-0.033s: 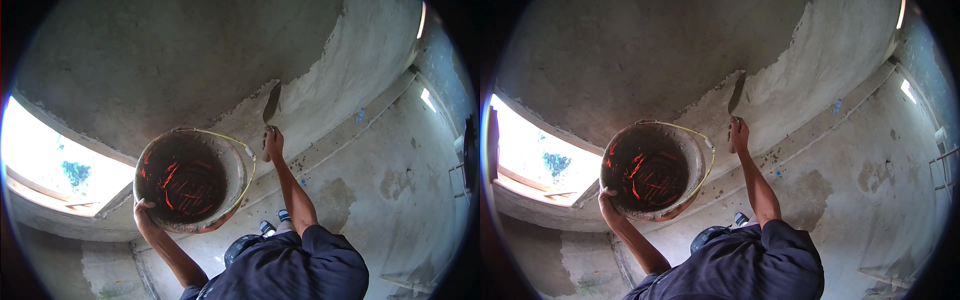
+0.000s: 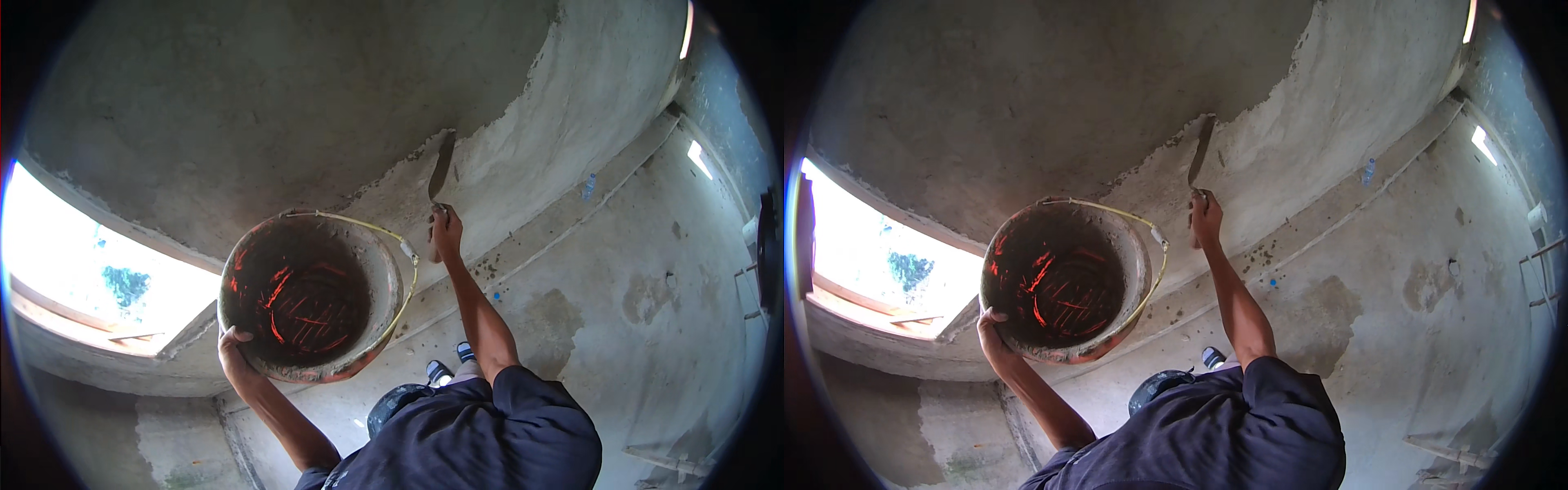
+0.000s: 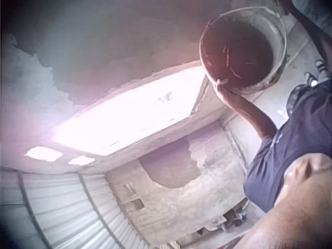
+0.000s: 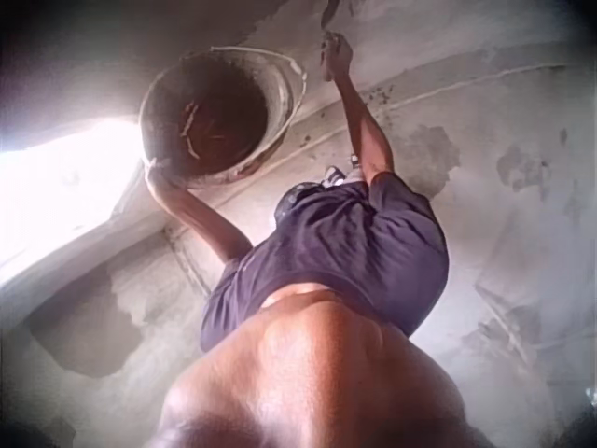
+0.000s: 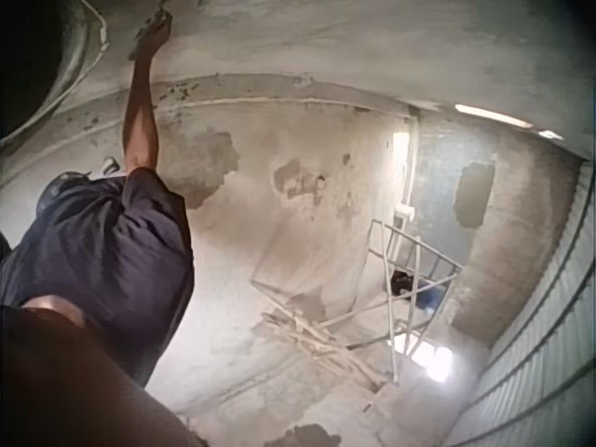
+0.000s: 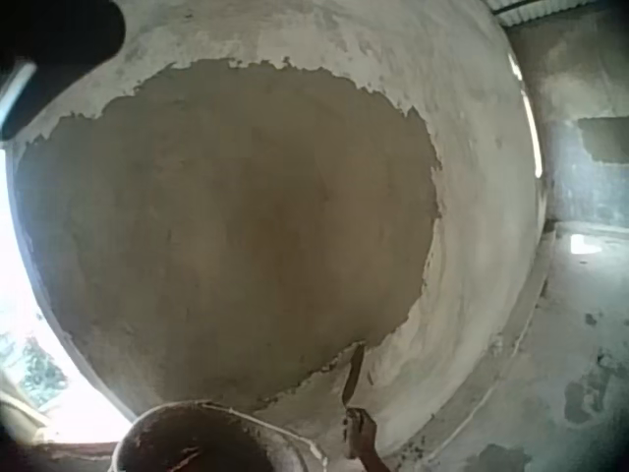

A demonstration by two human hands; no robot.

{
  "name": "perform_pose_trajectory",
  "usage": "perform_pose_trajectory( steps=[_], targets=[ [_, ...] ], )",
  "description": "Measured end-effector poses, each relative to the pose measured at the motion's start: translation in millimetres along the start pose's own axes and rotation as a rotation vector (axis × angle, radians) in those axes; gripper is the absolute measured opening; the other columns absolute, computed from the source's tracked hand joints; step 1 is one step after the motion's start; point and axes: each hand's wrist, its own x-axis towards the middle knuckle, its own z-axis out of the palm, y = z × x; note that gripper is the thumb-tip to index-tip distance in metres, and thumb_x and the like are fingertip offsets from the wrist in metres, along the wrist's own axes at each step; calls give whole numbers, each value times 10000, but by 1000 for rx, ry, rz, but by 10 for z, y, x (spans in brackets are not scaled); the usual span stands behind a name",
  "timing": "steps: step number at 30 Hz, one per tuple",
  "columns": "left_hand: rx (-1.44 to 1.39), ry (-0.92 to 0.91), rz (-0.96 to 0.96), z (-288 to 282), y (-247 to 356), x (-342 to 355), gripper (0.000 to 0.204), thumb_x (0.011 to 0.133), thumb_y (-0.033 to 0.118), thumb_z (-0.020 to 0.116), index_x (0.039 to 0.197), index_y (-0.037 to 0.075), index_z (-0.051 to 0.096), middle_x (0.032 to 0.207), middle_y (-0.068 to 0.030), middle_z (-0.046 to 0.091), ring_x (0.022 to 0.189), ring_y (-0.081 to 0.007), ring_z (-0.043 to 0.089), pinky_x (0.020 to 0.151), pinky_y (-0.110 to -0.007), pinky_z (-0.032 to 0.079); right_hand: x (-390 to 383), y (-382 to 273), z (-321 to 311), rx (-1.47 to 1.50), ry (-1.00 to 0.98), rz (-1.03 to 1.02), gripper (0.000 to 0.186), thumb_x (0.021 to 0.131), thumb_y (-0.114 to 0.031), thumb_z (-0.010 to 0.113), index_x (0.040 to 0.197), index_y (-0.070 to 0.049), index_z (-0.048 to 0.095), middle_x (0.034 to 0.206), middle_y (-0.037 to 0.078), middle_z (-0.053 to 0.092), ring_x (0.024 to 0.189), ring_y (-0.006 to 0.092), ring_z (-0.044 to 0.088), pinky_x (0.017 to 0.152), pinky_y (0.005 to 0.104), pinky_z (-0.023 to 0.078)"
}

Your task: The person applies plaster mix from a bucket onto a concrete wall using a trowel.

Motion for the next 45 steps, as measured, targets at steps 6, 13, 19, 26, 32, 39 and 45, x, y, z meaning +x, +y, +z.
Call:
perform_pose_trajectory(
  steps=[6,13,19,26,32,39,45],
  targets=[
    [-71,-8,-50,145,14,-114,523,560,5,475,1075,-44,548,953,-131,618,806,-256,619,744,-327,539,274,315,202,-366,349,-282,190,898,-206,533,916,-18,547,649,143,592,527,297,578,503,415,438],
    [23,68,-147,62,88,-81,554,528,16,485,1075,-41,552,958,-136,628,813,-268,623,756,-343,543,233,318,476,-660,348,-305,184,884,-187,536,913,-5,540,639,211,576,597,384,591,544,440,450],
    [2,-23,-57,74,-80,21,519,551,35,489,1058,-51,557,950,-135,630,820,-268,623,776,-344,536,-97,189,391,-633,231,-378,185,860,-175,567,892,5,542,651,207,590,588,366,605,534,409,464],
    [-20,-134,45,187,-88,-51,565,569,44,480,1124,-51,523,1011,-156,615,849,-276,616,782,-351,536,-315,181,-3,-371,210,-229,194,874,-187,536,902,5,546,597,119,602,519,211,612,482,365,462],
    [45,-235,87,307,-25,9,602,568,35,460,1162,-53,505,1037,-167,601,872,-275,607,801,-345,524,-117,26,81,-94,114,-210,223,950,-235,497,930,-14,504,554,63,538,448,123,531,426,299,430],
    [57,-219,86,422,-73,60,627,555,32,458,1175,-51,501,1024,-168,602,867,-277,609,804,-344,527,-72,120,256,-411,20,-231,248,940,-285,509,950,-37,501,664,120,593,627,235,606,565,365,459],
    [65,-168,101,238,-50,-17,644,542,23,462,1179,-55,512,987,-138,611,836,-236,599,784,-307,497,-814,106,678,463,-206,112,228,922,-274,529,919,-46,525,739,136,620,698,240,625,603,355,474]
  ],
)
